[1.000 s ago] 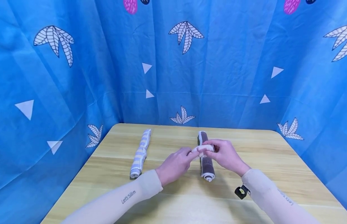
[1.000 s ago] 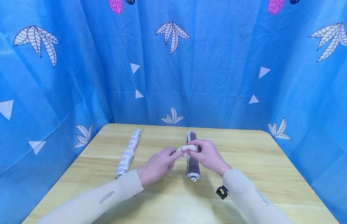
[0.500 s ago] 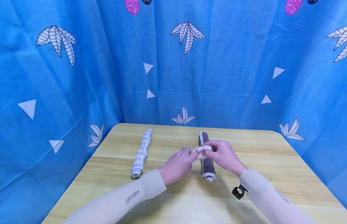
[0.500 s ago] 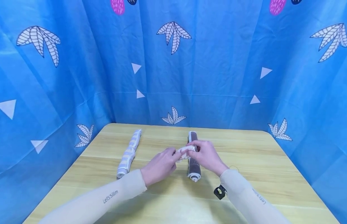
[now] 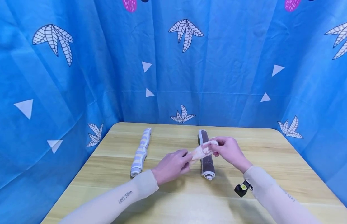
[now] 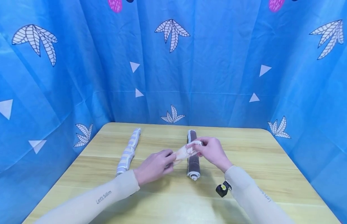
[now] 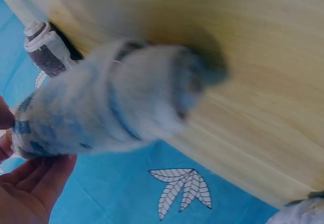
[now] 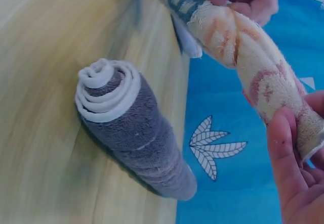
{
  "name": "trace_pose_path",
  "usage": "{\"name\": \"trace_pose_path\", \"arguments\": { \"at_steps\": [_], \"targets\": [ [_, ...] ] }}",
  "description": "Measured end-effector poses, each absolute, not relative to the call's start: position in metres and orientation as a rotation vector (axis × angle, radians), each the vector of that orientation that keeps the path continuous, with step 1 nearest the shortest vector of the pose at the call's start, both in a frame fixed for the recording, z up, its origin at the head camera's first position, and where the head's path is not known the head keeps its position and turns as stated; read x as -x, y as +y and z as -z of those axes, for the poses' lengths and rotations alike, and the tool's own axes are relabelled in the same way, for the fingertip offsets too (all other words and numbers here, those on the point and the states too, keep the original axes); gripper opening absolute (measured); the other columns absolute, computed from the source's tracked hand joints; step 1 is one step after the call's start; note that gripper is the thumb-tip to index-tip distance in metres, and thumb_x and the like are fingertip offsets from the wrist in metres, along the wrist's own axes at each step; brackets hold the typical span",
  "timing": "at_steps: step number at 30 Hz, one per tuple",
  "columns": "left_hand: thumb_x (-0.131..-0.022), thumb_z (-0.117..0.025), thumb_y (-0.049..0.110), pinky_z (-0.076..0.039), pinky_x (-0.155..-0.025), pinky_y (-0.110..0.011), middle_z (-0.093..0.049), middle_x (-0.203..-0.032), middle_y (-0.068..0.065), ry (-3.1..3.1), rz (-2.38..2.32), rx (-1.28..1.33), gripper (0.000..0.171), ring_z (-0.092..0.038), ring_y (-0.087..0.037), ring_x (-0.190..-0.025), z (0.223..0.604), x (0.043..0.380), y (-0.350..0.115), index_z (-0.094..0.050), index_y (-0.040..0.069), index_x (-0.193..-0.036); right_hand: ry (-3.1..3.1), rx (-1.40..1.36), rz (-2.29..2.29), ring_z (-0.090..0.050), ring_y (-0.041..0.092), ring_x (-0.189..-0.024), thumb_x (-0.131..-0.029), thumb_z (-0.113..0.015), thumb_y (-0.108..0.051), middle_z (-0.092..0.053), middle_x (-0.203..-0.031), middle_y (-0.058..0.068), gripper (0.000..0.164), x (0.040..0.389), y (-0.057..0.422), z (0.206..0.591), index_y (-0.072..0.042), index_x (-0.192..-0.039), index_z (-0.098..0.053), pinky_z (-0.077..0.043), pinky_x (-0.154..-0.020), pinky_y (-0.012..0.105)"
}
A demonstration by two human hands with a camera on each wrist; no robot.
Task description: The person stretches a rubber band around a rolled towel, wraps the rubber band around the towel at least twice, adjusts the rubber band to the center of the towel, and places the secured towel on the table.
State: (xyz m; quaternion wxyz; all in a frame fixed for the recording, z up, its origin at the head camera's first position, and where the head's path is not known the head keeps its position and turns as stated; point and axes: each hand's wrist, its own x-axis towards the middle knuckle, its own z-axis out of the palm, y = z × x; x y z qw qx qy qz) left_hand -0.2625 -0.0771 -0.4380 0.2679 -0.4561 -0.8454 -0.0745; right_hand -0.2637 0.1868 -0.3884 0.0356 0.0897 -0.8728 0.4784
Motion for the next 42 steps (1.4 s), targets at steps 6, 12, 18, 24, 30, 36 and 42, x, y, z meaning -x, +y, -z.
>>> {"name": "trace_pose_path", "arguments": {
  "at_steps": [6,12,18,24,30,36,42],
  "targets": [
    [-0.093,-0.067,0.032,-0.043,-0.056,-0.015,-0.056,-0.094,0.006,-2.375,0.268,1.207,0.024,-0.048,-0.004,-0.068,0.440,0.265,-0.079,-0.055,0.018,-0.108,-2.650,-0.261,-1.567,-0.065,0.020,-0.068,-0.091,-0.070,-0.013,-0.071,-0.088,0.013,0.028,0.262,0.182,0.388,0.000,-0.116,-0.071,-0.057,-0.061,0.029],
    [-0.093,-0.068,0.026,-0.053,-0.071,-0.020,-0.063,-0.110,0.004,-2.552,0.472,1.132,0.031,-0.057,-0.006,-0.080,0.431,0.266,-0.078,-0.056,0.018,-0.120,-2.638,-0.432,-1.520,-0.065,0.025,-0.075,-0.093,-0.071,-0.023,-0.070,-0.093,0.010,0.033,0.258,0.181,0.385,-0.006,-0.122,-0.069,-0.056,-0.063,0.027],
    [-0.092,-0.066,0.019,-0.050,-0.072,-0.021,-0.061,-0.109,0.008,-2.642,0.753,1.105,0.033,-0.057,-0.008,-0.085,0.421,0.267,-0.081,-0.055,0.021,-0.123,-2.607,-0.609,-1.497,-0.063,0.023,-0.100,-0.095,-0.070,-0.033,-0.065,-0.126,0.008,0.042,0.257,0.189,0.389,-0.017,-0.134,-0.063,-0.056,-0.080,0.028],
    [-0.092,-0.062,0.022,-0.048,-0.066,-0.023,-0.060,-0.103,0.007,-2.698,0.959,1.113,0.033,-0.056,-0.010,-0.081,0.419,0.269,-0.084,-0.053,0.026,-0.123,-2.516,-0.815,-1.583,-0.067,0.023,-0.098,-0.094,-0.072,-0.019,-0.058,-0.135,0.015,0.060,0.258,0.193,0.391,-0.021,-0.149,-0.048,-0.058,-0.081,0.029],
    [-0.092,-0.061,0.026,-0.049,-0.072,-0.024,-0.061,-0.103,0.006,-2.732,1.032,1.164,0.037,-0.058,-0.010,-0.083,0.417,0.270,-0.084,-0.049,0.028,-0.127,-2.445,-0.852,-1.592,-0.068,0.018,-0.095,-0.094,-0.070,-0.014,-0.061,-0.129,0.016,0.043,0.257,0.192,0.390,-0.011,-0.136,-0.061,-0.059,-0.080,0.028],
    [-0.094,-0.064,0.032,-0.049,-0.067,-0.023,-0.062,-0.096,0.006,-2.712,0.903,1.165,0.038,-0.057,-0.009,-0.076,0.415,0.266,-0.080,-0.047,0.029,-0.128,-2.445,-0.711,-1.559,-0.068,0.020,-0.084,-0.093,-0.073,-0.019,-0.067,-0.113,0.011,0.026,0.256,0.188,0.390,-0.015,-0.119,-0.069,-0.059,-0.073,0.030],
    [-0.094,-0.070,0.036,-0.055,-0.073,-0.025,-0.070,-0.111,0.004,-2.547,0.583,1.159,0.044,-0.065,-0.009,-0.087,0.422,0.262,-0.070,-0.052,0.024,-0.132,-2.430,-0.589,-1.503,-0.067,0.017,-0.076,-0.092,-0.074,-0.022,-0.070,-0.100,0.013,0.026,0.254,0.182,0.389,-0.012,-0.116,-0.071,-0.057,-0.065,0.027]
  ]
}}
